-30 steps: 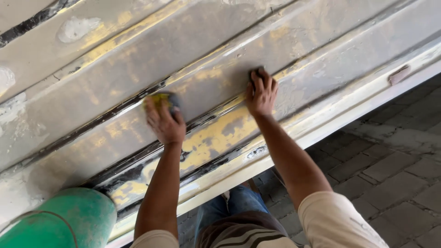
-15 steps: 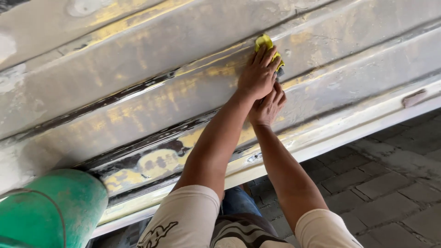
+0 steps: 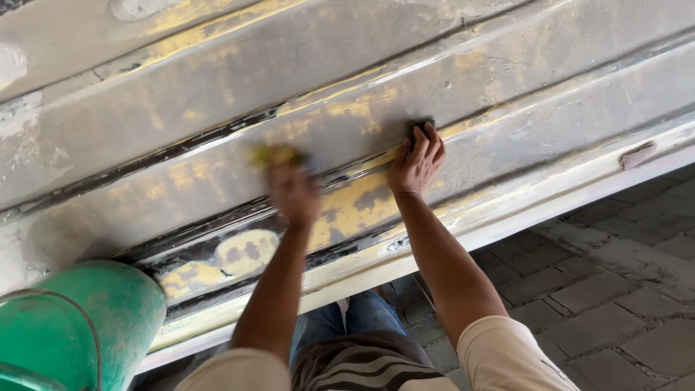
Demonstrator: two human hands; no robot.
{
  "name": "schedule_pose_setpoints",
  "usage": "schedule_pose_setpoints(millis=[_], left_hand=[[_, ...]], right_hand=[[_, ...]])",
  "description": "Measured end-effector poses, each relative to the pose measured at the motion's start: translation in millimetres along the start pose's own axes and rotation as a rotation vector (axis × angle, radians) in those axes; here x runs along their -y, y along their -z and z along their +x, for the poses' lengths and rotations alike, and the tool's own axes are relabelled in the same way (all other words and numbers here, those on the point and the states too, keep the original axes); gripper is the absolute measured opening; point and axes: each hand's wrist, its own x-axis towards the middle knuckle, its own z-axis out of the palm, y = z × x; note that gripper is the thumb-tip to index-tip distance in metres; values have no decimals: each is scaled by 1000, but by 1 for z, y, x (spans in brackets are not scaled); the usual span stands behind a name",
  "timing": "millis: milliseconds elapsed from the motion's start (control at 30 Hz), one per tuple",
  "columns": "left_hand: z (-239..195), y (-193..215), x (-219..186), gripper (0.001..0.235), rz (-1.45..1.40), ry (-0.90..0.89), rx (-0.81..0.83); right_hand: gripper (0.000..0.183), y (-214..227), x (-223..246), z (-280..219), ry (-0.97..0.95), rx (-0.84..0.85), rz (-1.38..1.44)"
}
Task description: The recorder is wet-sanding the surface of a pickup truck bed using a sanding block and a bucket of water.
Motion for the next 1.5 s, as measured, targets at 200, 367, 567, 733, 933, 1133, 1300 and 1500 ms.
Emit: schedule_pose_setpoints(millis=[200, 367, 567, 733, 933, 1133, 1300, 1500], left_hand=[[24, -48, -109, 45, -184, -351, 427], [-20, 42, 44, 43, -179, -280, 353], [-53, 108, 150, 41, 264, 42, 74], [-25, 88, 135, 38, 296, 243, -24], [1, 96, 143, 31, 331, 179, 139], [23, 68, 117, 52, 304, 35, 121], [29, 73, 96, 54, 244, -5, 217], [28, 72, 95, 53, 292, -5, 202]], right_hand=[[34, -9, -18, 6, 48, -61, 25], [28, 3, -14, 4, 115, -58, -67], [26, -42, -4, -53, 262, 129, -10], [39, -9, 127, -111, 586, 434, 261], [40, -5, -32, -13, 697, 392, 16], [35, 0, 24, -22, 453, 73, 47], [31, -27, 110, -90, 838, 524, 222], [27, 33, -6, 19, 544, 240, 91]])
